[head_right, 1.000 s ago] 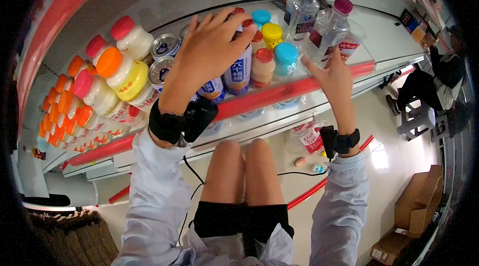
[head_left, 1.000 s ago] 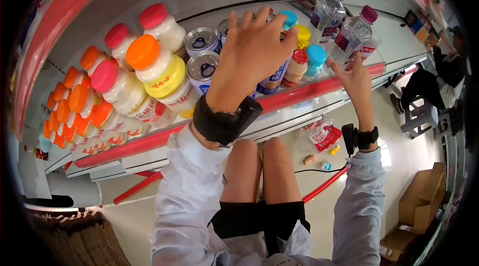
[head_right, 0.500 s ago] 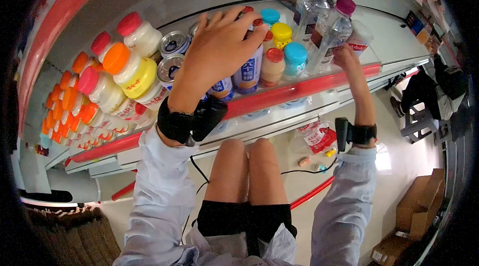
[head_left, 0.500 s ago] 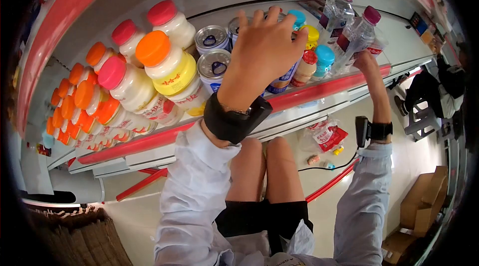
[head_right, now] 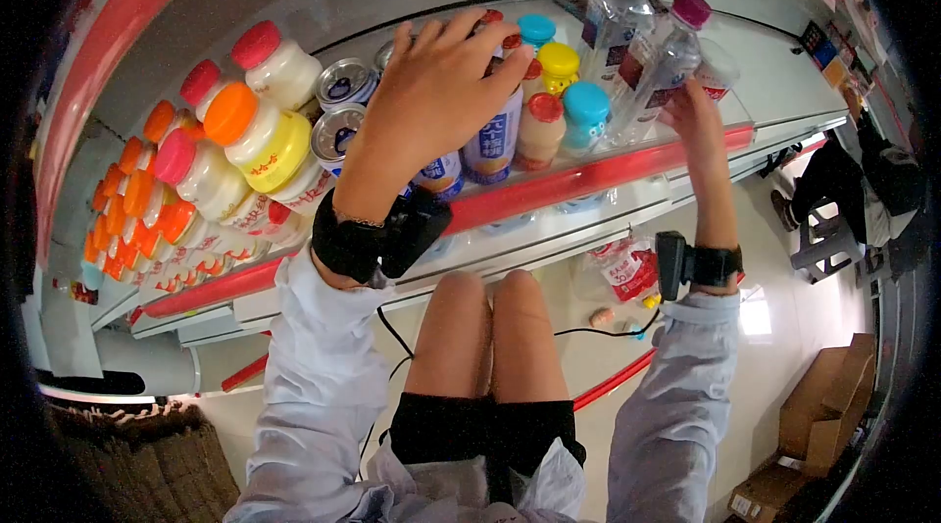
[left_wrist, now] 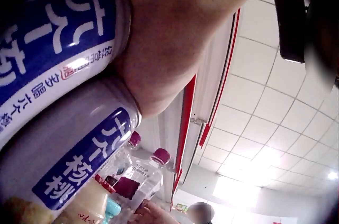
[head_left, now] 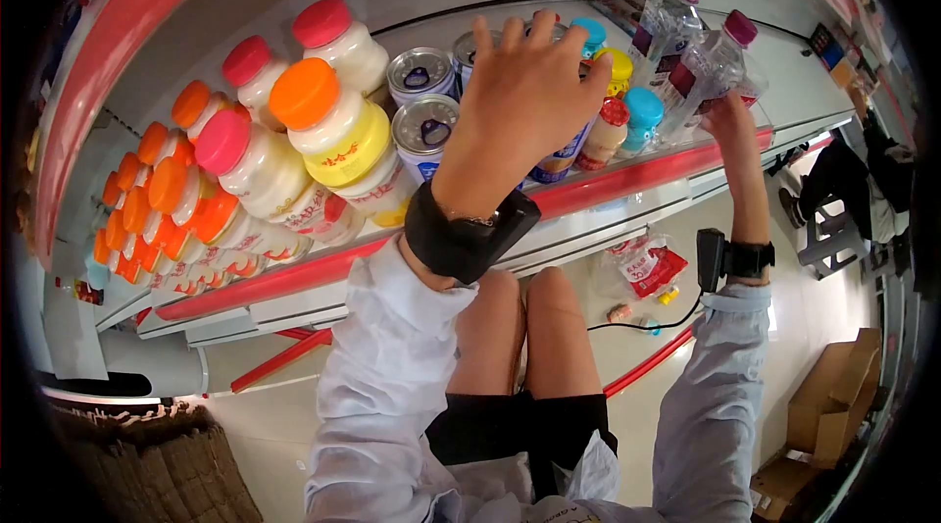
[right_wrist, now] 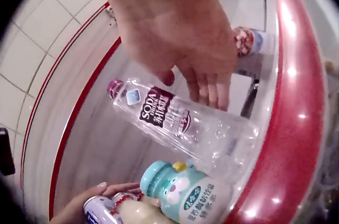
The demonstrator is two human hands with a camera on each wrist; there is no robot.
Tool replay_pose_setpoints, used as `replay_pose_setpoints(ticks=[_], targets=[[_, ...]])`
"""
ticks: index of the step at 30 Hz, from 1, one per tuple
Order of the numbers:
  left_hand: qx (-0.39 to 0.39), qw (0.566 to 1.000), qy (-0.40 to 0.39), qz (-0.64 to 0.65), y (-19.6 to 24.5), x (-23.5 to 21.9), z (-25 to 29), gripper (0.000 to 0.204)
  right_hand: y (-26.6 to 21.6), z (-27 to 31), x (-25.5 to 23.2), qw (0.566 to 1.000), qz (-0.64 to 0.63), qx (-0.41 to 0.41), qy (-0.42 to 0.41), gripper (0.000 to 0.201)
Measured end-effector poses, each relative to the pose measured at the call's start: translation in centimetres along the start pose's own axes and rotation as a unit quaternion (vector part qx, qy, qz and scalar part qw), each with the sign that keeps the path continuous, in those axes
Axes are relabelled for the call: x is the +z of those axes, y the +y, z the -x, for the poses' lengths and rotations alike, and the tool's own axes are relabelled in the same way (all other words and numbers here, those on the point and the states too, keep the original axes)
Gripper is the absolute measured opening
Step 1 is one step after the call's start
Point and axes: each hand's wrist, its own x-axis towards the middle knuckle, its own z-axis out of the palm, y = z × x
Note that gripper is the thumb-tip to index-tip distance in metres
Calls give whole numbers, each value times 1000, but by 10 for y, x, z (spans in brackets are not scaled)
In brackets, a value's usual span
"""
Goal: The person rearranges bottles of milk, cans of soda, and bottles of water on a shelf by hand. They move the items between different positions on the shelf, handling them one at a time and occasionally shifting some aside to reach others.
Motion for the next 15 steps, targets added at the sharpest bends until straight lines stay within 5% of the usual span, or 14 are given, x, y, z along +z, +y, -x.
replay_pose_setpoints(ticks=[2,6,11,15], targets=[[-4,1000,1,1,1,0,0,35,-28,23,-1,997,51,12,55,40],[-1,1000,5,0,0,2,0,35,-8,24,-30,955,119,-101,252,31],[-5,1000,-7,5,0,2,-1,35,19,-7,-51,958,232,-147,88,51],[-5,1000,-1,8,0,1,0,35,26,-16,-57,953,265,-112,96,53]])
